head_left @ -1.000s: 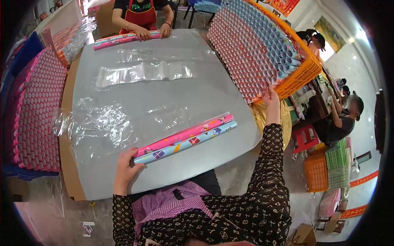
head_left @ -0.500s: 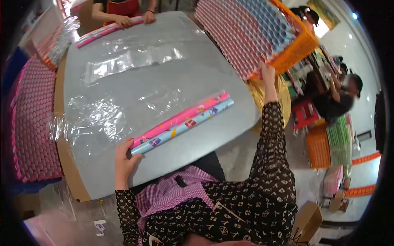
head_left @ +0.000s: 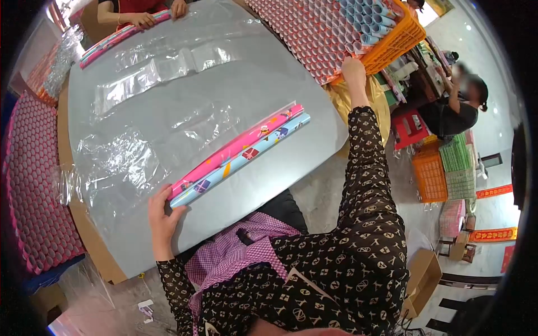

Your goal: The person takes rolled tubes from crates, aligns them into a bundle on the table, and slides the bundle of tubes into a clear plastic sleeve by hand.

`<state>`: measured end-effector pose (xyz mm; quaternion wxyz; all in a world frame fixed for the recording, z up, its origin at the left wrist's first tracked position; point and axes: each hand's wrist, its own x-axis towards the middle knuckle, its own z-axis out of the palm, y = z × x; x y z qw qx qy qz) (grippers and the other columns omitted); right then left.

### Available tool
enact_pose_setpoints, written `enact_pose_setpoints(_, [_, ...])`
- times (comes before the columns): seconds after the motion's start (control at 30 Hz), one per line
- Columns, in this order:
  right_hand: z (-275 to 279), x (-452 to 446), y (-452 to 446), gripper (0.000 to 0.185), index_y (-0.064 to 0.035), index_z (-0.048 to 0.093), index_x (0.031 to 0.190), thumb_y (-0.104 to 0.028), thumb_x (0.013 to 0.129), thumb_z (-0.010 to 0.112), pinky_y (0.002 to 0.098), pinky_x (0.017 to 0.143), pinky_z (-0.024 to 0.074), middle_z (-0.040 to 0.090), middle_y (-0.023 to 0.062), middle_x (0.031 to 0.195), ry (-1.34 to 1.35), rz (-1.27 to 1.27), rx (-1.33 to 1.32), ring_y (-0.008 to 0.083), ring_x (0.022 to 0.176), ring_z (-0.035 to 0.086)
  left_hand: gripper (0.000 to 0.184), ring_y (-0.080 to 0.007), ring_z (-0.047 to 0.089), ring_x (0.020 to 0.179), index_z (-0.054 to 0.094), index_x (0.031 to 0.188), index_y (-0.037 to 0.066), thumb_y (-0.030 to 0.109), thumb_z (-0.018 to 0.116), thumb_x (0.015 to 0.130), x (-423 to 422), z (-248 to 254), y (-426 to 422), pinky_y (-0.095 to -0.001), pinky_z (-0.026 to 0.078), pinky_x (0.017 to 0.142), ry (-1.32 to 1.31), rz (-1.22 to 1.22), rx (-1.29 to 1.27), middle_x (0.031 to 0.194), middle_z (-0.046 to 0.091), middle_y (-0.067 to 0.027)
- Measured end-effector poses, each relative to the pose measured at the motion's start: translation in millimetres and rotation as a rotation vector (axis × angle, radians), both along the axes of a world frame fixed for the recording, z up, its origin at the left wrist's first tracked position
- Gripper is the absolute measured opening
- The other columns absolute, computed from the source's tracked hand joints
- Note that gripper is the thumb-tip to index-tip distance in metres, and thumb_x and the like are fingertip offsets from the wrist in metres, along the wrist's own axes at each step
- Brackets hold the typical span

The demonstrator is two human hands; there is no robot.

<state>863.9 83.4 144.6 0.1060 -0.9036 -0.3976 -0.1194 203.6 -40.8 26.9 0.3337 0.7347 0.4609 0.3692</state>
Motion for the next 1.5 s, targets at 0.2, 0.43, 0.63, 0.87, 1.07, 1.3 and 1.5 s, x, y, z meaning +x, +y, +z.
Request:
enact_pose_setpoints(0.2, [23,-38,-6,0.046,0.0013,0.069,0.105,-0.03,0.091,0.039,0.0461,0.093,0.0481,0.065,0.0235,0.116,0.149,-0.145,0.147,0.0381,0.11,0.062,0.057,-0.0246,0.054,0.115,0.057,0.126,0.003,0.011,0.08,0.074,0,2,0,-0.0354,0.046,0.096,0.009,-0.008,-0.005,0.131,0.054,-0.0138])
enact_pose_setpoints(0.43, [32,-70,-3,0.049,0.0037,0.068,0.107,-0.033,0.089,0.042,0.0446,0.094,0.0478,0.065,0.0228,0.118,0.22,-0.277,0.223,0.037,0.111,0.062,0.057,-0.0249,0.055,0.112,0.058,0.124,0.002,0.012,0.081,0.073,3,6,0,-0.0345,0.046,0.094,0.037,0.003,-0.013,0.13,0.056,-0.0132])
enact_pose_setpoints(0.63, [32,-126,-8,0.044,0.0016,0.071,0.099,-0.033,0.09,0.045,0.0443,0.089,0.0512,0.067,0.0244,0.109,0.2,-0.232,0.221,0.0367,0.104,0.065,0.06,-0.028,0.056,0.104,0.062,0.12,0.004,0.007,0.082,0.064,6,6,1,-0.0373,0.046,0.092,0.01,0.039,0.023,0.127,0.061,-0.0117])
enact_pose_setpoints(0.87, [0,-143,-13,0.033,0.0031,0.069,0.088,-0.024,0.088,0.049,0.0421,0.066,0.0551,0.07,0.022,0.088,-0.052,0.101,0.131,0.0307,0.079,0.07,0.062,-0.0266,0.056,0.106,0.06,0.122,0.004,0.007,0.082,0.064,4,-3,1,-0.037,0.046,0.094,-0.089,0.042,-0.055,0.128,0.06,-0.0121])
enact_pose_setpoints(1.07, [-31,-110,-46,0.029,0.0014,0.063,0.096,-0.026,0.089,0.055,0.0299,0.049,0.0456,0.067,0.0092,0.078,1.385,0.074,0.697,0.0162,0.065,0.064,0.062,-0.0268,0.056,0.109,0.059,0.123,0.005,0.008,0.082,0.065,4,1,1,-0.0368,0.045,0.095,0.002,0.042,-0.013,0.129,0.059,-0.0118])
enact_pose_setpoints(1.3, [-39,-55,-7,0.06,-0.0022,0.046,0.126,-0.055,0.097,0.046,0.0536,0.095,0.0444,0.054,0.0181,0.118,2.005,0.386,1.171,0.0363,0.107,0.052,0.06,-0.0262,0.054,0.112,0.06,0.123,0.005,0.009,0.082,0.067,3,-2,0,-0.0365,0.044,0.097,-0.042,0.041,-0.034,0.129,0.059,-0.0112])
enact_pose_setpoints(1.5, [-10,-62,40,0.047,-0.0138,0.05,0.124,-0.052,0.097,0.048,0.0611,0.077,0.048,0.061,0.0124,0.113,2.0,0.176,1.445,0.0339,0.097,0.059,0.06,-0.0253,0.054,0.115,0.058,0.125,0.004,0.008,0.081,0.07,2,0,0,-0.0359,0.044,0.099,0.004,0.025,-0.032,0.131,0.056,-0.0116])
